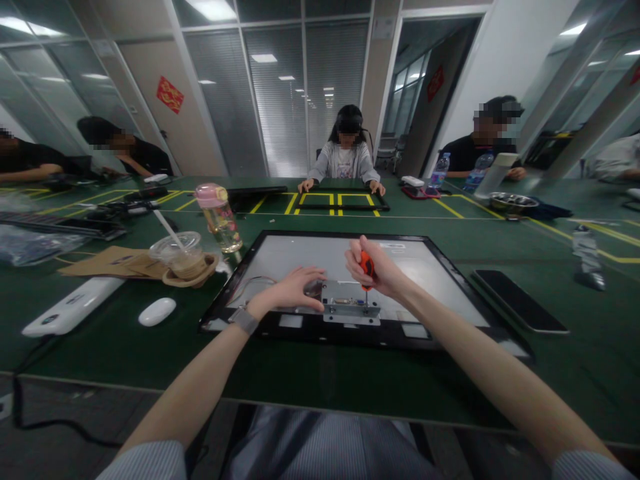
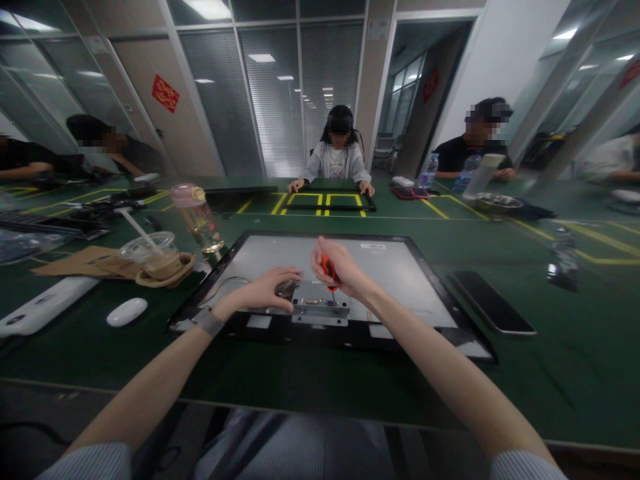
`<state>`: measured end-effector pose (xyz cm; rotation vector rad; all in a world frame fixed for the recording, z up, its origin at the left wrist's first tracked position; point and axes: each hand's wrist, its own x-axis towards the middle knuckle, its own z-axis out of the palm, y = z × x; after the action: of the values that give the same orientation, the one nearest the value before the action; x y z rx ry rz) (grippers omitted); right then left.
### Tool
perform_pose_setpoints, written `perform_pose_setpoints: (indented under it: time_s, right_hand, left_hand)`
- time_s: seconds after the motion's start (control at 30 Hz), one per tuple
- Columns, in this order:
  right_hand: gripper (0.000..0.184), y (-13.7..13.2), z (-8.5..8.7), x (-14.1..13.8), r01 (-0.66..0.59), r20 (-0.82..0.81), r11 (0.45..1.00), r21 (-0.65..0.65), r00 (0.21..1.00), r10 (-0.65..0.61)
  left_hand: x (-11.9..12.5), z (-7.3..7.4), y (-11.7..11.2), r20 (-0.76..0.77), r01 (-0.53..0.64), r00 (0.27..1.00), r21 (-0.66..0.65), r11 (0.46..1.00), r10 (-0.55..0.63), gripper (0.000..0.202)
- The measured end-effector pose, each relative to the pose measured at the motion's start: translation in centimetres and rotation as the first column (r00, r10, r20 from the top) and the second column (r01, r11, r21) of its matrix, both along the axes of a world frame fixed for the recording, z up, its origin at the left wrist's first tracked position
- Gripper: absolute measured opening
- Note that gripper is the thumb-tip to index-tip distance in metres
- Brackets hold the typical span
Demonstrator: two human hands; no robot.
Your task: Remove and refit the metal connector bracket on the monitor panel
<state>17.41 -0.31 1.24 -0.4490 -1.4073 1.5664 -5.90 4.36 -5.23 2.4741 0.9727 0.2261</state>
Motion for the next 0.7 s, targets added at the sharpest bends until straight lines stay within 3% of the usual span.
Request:
perform_pose_setpoints:
  time_s: [0.23, 0.5, 0.7]
  right_hand:
    - [0.050, -0.89, 0.61, -0.78, -0.097, -0.008, 0.995, -0.018, 0.995, 0.097]
    - [0.053, -0.32, -0.06, -0.31, 0.051, 0.050, 0.994, 0.096, 0.997, -0.056]
    - [0.051, -0.29, 0.09, -0.40, 0.005, 0.053, 0.999, 0.051, 0.999, -0.007]
  left_hand:
    - [-0.06, -0.69, 0.31, 0.009, -0.017, 1.000, -0.001, 1.000, 0.017, 0.078]
    - [-0.01, -0.30, 0.10, 0.011, -0.003, 1.000, -0.004, 1.000, 0.003, 0.075]
    - [0.01, -0.18, 0.07, 0.000, -0.008, 1.000, -0.006, 1.000, 0.008, 0.076]
